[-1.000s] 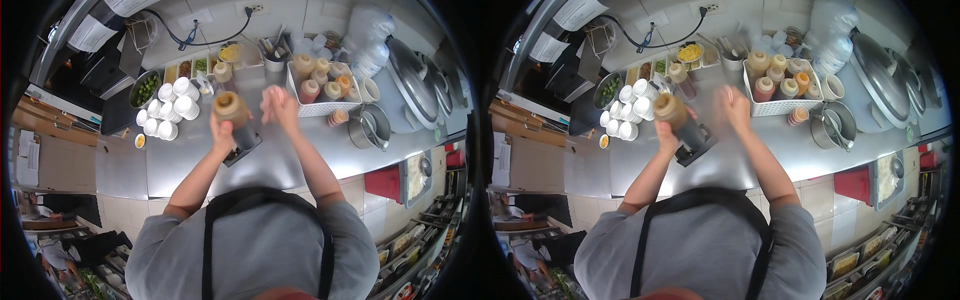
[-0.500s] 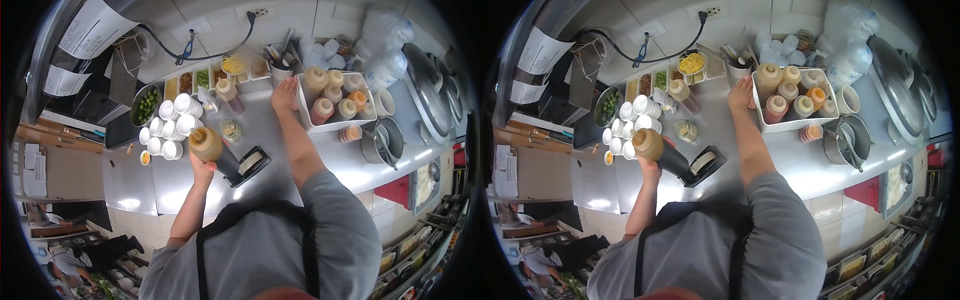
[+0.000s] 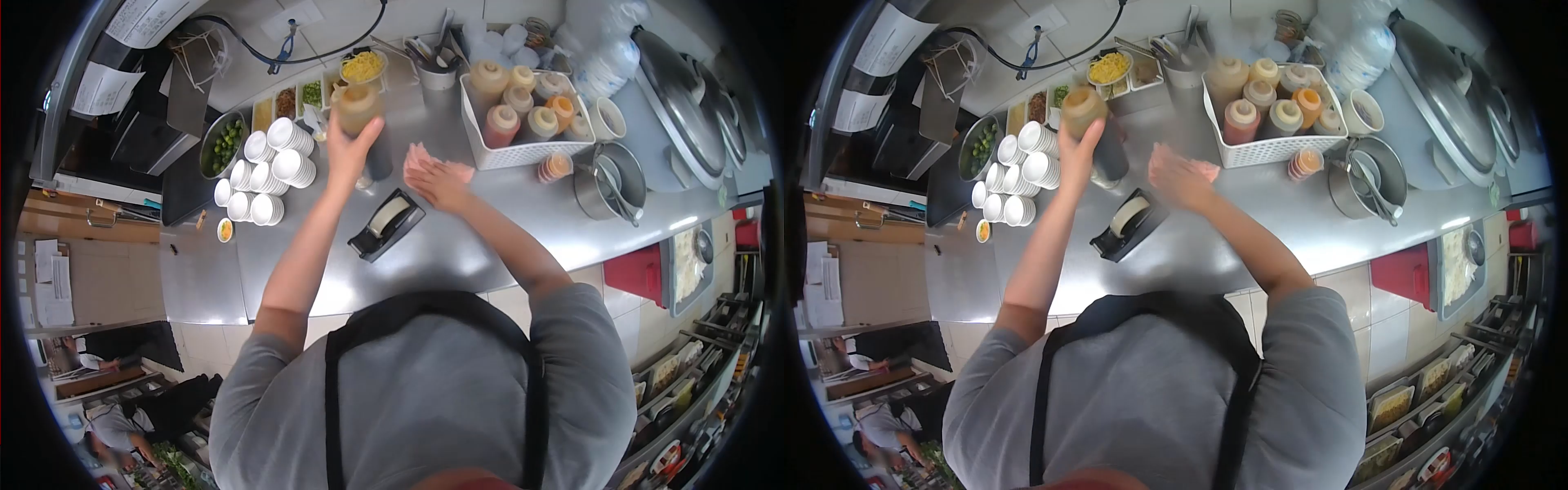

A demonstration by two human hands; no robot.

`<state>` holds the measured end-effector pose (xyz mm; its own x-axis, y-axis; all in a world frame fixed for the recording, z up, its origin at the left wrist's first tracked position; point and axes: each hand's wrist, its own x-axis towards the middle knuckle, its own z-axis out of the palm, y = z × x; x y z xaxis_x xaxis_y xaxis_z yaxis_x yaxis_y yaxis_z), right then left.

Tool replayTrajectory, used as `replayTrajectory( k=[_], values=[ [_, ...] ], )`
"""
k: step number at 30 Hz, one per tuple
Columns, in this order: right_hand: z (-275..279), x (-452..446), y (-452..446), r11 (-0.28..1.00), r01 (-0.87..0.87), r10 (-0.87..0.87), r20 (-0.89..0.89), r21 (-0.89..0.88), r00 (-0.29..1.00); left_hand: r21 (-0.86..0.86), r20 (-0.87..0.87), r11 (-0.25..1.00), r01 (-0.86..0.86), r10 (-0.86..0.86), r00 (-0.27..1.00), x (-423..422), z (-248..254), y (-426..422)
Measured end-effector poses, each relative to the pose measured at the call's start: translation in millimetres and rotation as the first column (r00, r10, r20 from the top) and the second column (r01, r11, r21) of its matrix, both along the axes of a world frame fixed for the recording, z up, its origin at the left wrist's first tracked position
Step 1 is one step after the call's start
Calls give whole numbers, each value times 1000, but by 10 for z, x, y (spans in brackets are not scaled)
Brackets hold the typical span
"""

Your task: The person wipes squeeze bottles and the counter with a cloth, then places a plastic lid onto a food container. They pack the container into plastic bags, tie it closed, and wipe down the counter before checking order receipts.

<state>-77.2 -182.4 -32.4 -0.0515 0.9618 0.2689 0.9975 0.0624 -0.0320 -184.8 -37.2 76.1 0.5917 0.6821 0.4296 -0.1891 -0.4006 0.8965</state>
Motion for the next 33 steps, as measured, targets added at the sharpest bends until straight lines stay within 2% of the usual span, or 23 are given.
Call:
replayTrajectory(
  k=[1,3,5,7,9,10,13,14,15,17,19,20,22,23,25,26,27,28,29,30,31,32,33],
  values=[
    [-70,-56,-142,1000,3,-3,-5,-3,1000,40,-39,999,-18,20,999,130,-55,54],
    [-322,-150,-465,991,17,12,-217,131,976,76,-80,997,-26,32,996,386,-142,101],
    [-651,-262,-792,995,15,14,-286,98,958,51,-130,998,-42,48,990,635,-199,62],
    [-663,-384,-1122,998,3,21,-346,67,938,65,-183,997,-50,61,981,854,-312,61],
    [-514,-547,-1461,991,30,50,-573,130,818,84,-235,995,-59,77,969,1061,-462,67],
    [-624,-582,-1661,997,43,8,-671,58,742,89,-292,994,-68,91,952,1174,-545,78],
    [-760,-552,-2238,993,105,-91,-914,-53,395,85,-353,994,-64,90,931,1470,-689,91],
    [-744,-534,-2467,945,250,-238,-967,-209,93,129,-400,988,-85,130,907,1585,-753,115],
    [-686,-507,-2676,858,333,-327,-916,-390,-232,171,-445,980,-105,172,879,1706,-837,139],
    [-309,-423,-2879,719,656,-114,-970,-229,-213,154,-442,982,-113,170,881,1938,-1021,231],
    [-271,-237,-3136,618,778,-83,-993,-116,-82,-89,-440,993,-80,33,897,2045,-1089,290],
    [-295,-160,-3181,621,775,-83,-993,-117,-83,-89,-442,992,-84,36,897,2054,-1104,314],
    [-370,34,-3182,582,799,-485,-853,-153,191,-206,-297,973,104,-163,941,1993,-993,328],
    [-422,126,-3147,561,812,-646,-698,-158,311,-205,-299,974,94,-154,942,1932,-931,329],
    [-542,257,-3034,525,840,-837,-263,-137,480,-50,-386,997,60,-75,919,1700,-694,245],
    [-646,281,-2955,482,843,-876,-138,-237,462,92,-415,995,28,13,910,1558,-591,237],
    [-779,285,-2864,497,835,-868,-142,-234,477,97,-414,995,11,30,910,1360,-484,245],
    [-917,275,-2755,547,824,-837,-101,-150,537,302,-337,953,2,105,936,1126,-375,274],
    [-998,267,-2616,595,801,-804,-57,-67,592,494,-251,870,-19,163,954,898,-273,319],
    [-593,50,-2267,651,746,-759,-99,-138,643,626,-178,773,-99,266,948,676,-176,368],
    [-609,-50,-2062,785,614,-619,-145,-80,772,739,-89,651,-173,350,933,493,-114,436],
    [-285,-198,-1730,820,547,-568,-118,-166,815,741,-91,647,-178,360,928,350,-113,513],
    [-494,-249,-1536,906,416,-424,-188,-78,886,691,-120,691,-213,401,908,233,-116,587]
  ],
)
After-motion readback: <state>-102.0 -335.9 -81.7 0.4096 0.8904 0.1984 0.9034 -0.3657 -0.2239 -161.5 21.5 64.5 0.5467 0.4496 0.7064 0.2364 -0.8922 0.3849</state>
